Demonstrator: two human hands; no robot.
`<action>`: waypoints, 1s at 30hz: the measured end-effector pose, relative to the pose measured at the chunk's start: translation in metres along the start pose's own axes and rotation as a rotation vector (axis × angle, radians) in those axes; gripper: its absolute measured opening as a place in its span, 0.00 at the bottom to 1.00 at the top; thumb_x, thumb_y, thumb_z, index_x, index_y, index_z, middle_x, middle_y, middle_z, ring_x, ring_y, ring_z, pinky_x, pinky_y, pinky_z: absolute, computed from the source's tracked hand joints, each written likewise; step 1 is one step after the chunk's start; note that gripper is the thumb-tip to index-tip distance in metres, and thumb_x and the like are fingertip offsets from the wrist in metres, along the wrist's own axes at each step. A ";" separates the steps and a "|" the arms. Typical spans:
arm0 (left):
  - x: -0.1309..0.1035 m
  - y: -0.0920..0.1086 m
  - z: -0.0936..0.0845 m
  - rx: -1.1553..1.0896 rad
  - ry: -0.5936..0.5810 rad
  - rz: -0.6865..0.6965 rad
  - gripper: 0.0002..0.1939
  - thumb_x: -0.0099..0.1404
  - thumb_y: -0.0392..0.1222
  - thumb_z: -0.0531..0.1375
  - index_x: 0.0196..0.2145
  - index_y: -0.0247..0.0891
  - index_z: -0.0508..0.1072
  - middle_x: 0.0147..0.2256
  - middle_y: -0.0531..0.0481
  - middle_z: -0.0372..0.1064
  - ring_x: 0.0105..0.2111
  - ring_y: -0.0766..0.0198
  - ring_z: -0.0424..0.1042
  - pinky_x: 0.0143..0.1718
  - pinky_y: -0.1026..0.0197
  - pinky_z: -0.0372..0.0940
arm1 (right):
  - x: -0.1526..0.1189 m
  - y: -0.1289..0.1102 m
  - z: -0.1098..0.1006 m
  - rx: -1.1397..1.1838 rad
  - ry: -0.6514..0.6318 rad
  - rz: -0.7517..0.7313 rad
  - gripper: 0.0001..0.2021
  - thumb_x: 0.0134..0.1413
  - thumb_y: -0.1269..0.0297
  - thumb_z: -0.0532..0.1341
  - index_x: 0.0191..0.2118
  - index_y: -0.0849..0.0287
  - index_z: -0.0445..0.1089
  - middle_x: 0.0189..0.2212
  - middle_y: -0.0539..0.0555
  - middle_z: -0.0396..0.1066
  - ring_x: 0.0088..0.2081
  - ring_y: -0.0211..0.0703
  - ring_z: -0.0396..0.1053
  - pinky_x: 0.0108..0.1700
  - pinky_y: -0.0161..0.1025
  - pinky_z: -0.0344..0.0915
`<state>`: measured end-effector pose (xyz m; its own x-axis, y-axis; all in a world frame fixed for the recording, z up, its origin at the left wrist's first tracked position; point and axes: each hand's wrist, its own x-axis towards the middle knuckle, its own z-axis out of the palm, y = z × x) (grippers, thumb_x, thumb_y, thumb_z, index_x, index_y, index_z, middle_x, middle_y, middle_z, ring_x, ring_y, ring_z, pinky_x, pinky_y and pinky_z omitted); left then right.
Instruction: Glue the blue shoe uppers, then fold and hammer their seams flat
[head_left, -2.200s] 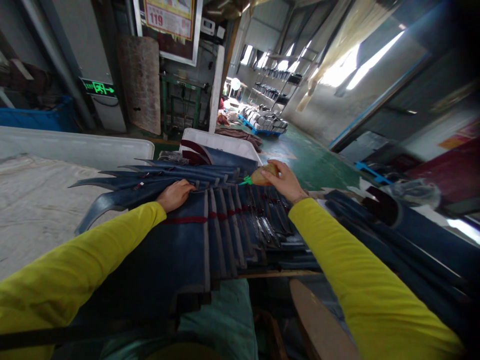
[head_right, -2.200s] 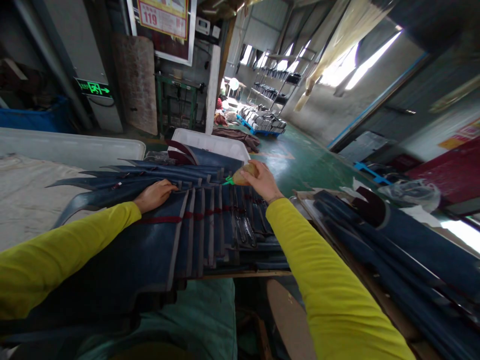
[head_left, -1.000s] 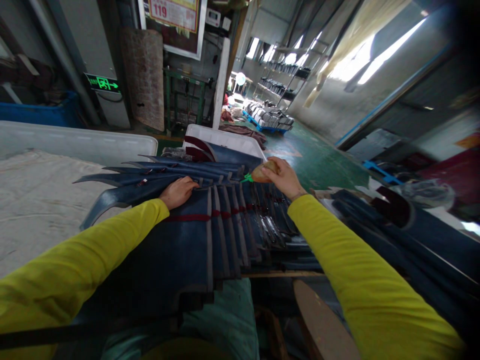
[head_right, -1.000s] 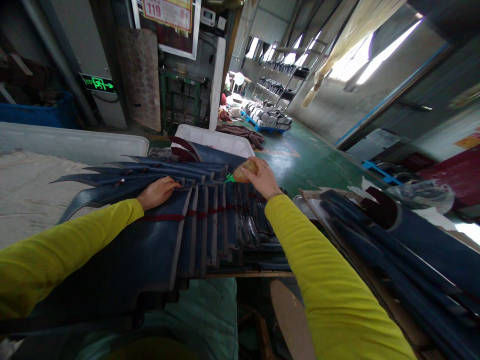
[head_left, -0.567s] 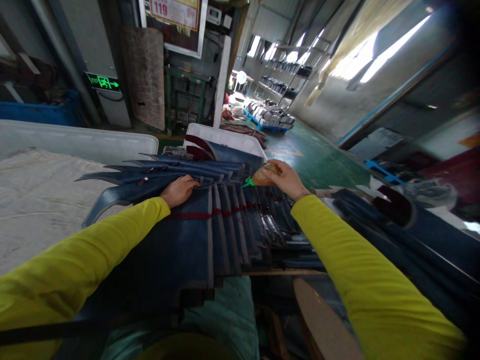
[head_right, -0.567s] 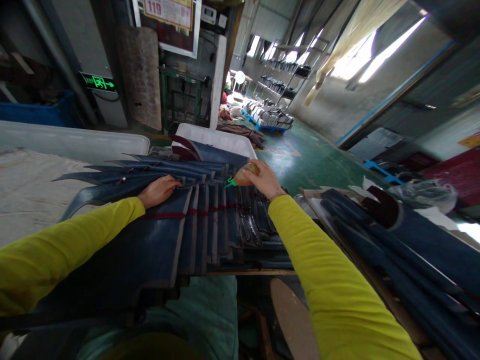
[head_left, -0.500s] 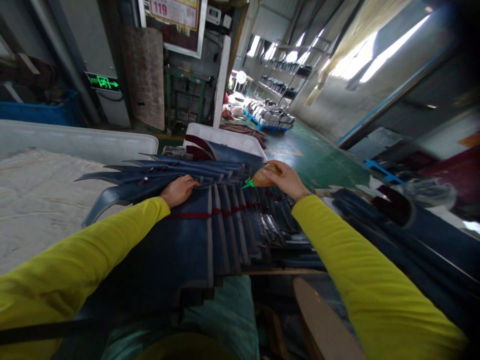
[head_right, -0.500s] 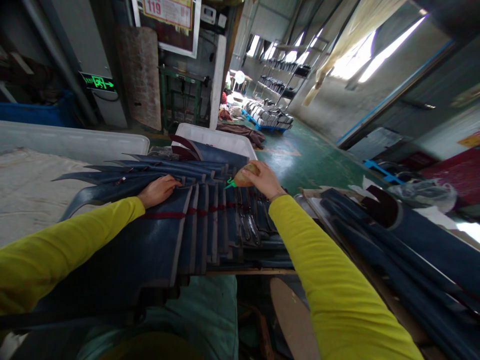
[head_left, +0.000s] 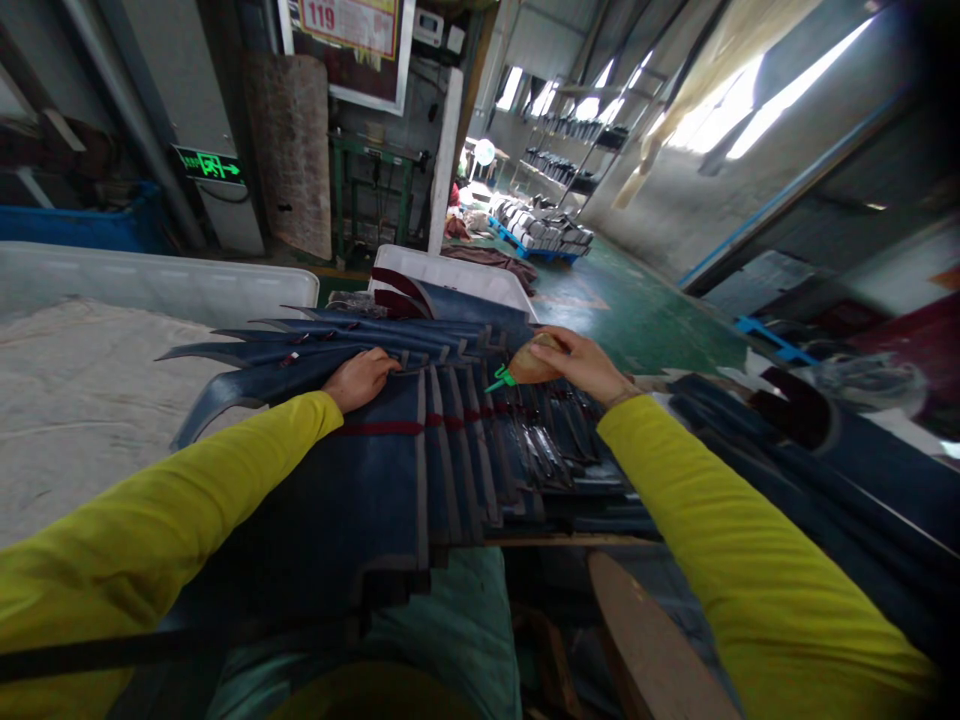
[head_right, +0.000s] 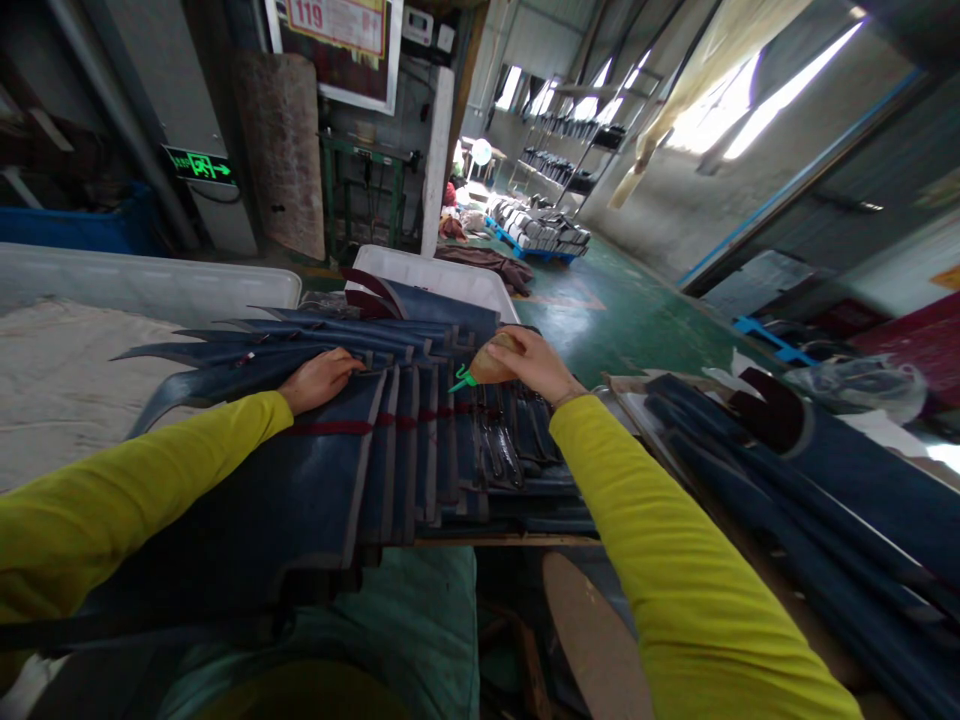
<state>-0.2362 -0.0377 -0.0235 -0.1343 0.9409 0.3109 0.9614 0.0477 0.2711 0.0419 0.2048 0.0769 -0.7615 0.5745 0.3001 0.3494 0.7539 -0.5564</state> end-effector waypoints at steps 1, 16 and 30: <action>0.000 0.000 0.000 -0.002 -0.001 0.000 0.20 0.61 0.31 0.48 0.48 0.39 0.71 0.42 0.46 0.66 0.45 0.59 0.66 0.51 0.55 0.61 | 0.001 0.001 0.002 -0.017 0.034 -0.010 0.24 0.48 0.46 0.61 0.48 0.55 0.69 0.45 0.55 0.72 0.48 0.52 0.67 0.53 0.54 0.60; 0.000 -0.001 0.000 0.008 0.004 0.018 0.20 0.62 0.31 0.48 0.48 0.38 0.71 0.42 0.45 0.66 0.45 0.59 0.66 0.52 0.55 0.62 | -0.017 -0.006 -0.012 0.105 -0.111 0.136 0.22 0.47 0.44 0.61 0.43 0.55 0.72 0.41 0.54 0.74 0.45 0.54 0.70 0.50 0.52 0.64; 0.001 -0.002 0.001 0.017 0.003 0.022 0.20 0.62 0.31 0.48 0.48 0.37 0.71 0.43 0.44 0.66 0.45 0.58 0.66 0.52 0.54 0.61 | -0.027 -0.008 -0.015 0.135 -0.052 0.114 0.23 0.48 0.45 0.61 0.45 0.54 0.71 0.43 0.53 0.74 0.47 0.54 0.69 0.51 0.53 0.64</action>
<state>-0.2377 -0.0365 -0.0248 -0.1140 0.9407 0.3195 0.9681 0.0330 0.2484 0.0676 0.1882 0.0849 -0.7497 0.6336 0.1909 0.3613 0.6336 -0.6841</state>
